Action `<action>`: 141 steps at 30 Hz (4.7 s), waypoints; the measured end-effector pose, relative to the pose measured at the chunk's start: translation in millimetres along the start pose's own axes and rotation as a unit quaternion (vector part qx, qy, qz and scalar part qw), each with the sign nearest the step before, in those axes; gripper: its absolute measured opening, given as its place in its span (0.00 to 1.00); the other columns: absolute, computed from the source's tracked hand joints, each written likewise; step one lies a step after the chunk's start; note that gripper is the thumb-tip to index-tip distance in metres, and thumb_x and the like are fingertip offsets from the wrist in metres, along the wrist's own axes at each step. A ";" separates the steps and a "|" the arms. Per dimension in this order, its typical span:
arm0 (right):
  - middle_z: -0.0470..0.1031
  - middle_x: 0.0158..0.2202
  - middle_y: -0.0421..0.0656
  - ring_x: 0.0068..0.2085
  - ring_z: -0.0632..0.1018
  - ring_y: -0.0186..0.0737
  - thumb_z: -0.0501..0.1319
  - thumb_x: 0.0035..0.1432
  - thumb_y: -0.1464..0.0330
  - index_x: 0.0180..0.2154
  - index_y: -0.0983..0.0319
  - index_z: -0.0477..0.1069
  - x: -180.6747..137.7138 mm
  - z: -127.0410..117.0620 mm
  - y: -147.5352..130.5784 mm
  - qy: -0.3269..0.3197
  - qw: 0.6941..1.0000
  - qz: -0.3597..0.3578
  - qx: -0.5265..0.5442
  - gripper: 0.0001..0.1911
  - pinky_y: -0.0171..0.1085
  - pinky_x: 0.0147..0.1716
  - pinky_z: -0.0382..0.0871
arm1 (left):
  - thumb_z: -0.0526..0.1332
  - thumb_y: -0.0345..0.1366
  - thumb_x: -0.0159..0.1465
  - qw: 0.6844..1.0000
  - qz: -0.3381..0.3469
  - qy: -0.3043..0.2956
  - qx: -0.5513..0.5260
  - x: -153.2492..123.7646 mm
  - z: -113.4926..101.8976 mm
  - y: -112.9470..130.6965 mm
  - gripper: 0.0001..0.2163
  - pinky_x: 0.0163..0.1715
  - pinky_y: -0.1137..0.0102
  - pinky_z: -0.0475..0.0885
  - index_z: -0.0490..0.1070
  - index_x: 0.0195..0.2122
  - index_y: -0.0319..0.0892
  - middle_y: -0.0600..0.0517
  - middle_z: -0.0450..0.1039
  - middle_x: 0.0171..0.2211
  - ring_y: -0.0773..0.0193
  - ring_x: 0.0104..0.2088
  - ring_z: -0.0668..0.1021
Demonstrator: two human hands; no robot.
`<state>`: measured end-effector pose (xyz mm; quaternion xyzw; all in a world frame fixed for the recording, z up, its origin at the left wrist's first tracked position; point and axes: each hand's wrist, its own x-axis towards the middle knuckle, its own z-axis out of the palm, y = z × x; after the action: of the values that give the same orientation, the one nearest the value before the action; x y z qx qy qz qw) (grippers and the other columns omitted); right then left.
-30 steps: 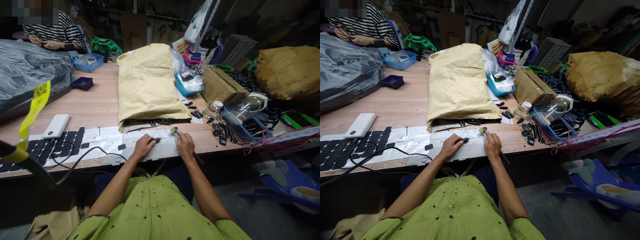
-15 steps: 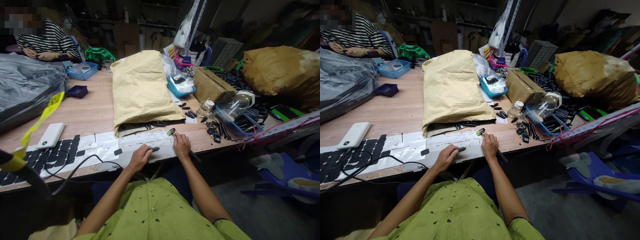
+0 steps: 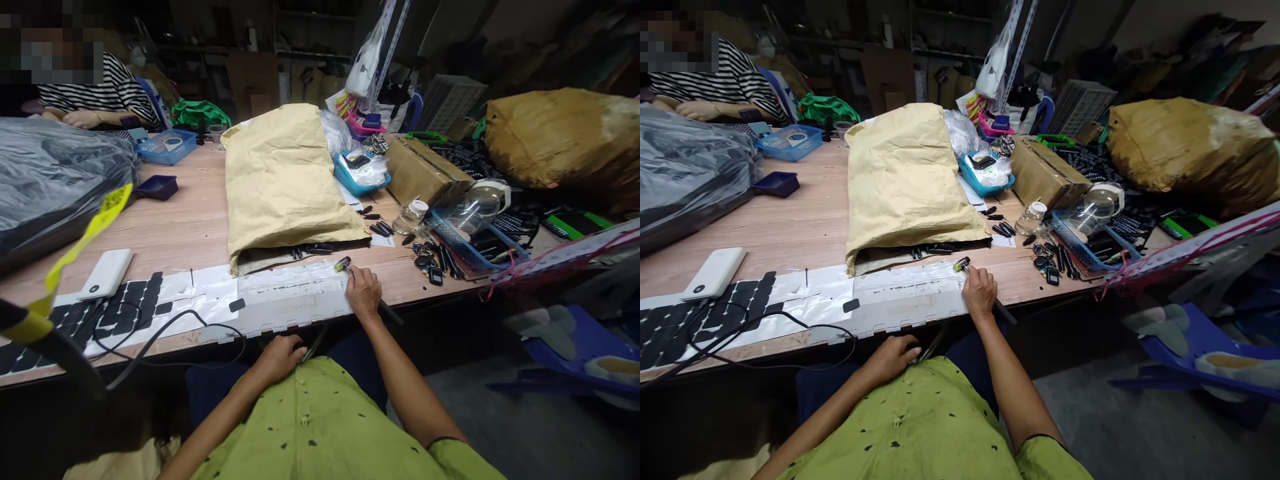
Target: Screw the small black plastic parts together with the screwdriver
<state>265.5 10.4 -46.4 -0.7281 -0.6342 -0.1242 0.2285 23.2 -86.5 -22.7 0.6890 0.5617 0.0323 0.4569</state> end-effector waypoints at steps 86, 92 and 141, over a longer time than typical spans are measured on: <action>0.78 0.41 0.46 0.43 0.77 0.43 0.53 0.67 0.70 0.48 0.57 0.78 -21.8 -40.4 -23.0 0.000 0.961 -0.084 0.262 0.16 0.39 0.44 0.71 | 0.66 0.38 0.60 0.963 0.062 0.255 0.053 64.6 -52.4 30.1 0.09 0.40 0.70 0.71 0.81 0.42 0.49 0.53 0.78 0.39 0.60 0.41 0.79; 0.74 0.35 0.46 0.38 0.70 0.44 0.56 0.61 0.74 0.45 0.58 0.79 -1.4 -12.2 18.7 0.018 0.996 -0.003 0.092 0.16 0.39 0.38 0.62 | 0.55 0.39 0.70 0.967 0.073 0.237 0.051 65.7 -51.9 24.5 0.12 0.40 0.70 0.69 0.79 0.42 0.48 0.53 0.78 0.41 0.61 0.45 0.78; 0.71 0.37 0.46 0.40 0.67 0.45 0.57 0.59 0.75 0.46 0.58 0.77 -6.3 -6.5 -0.3 0.014 0.999 0.029 0.037 0.17 0.39 0.36 0.55 | 0.61 0.38 0.60 0.932 -0.095 0.345 0.058 138.7 -102.6 58.5 0.11 0.34 0.66 0.70 0.80 0.38 0.40 0.39 0.81 0.40 0.49 0.41 0.81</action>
<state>264.9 1.8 -43.6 -0.7353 -0.6139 -0.1046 0.2674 60.3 88.7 10.7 0.6040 0.7486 0.1920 0.1949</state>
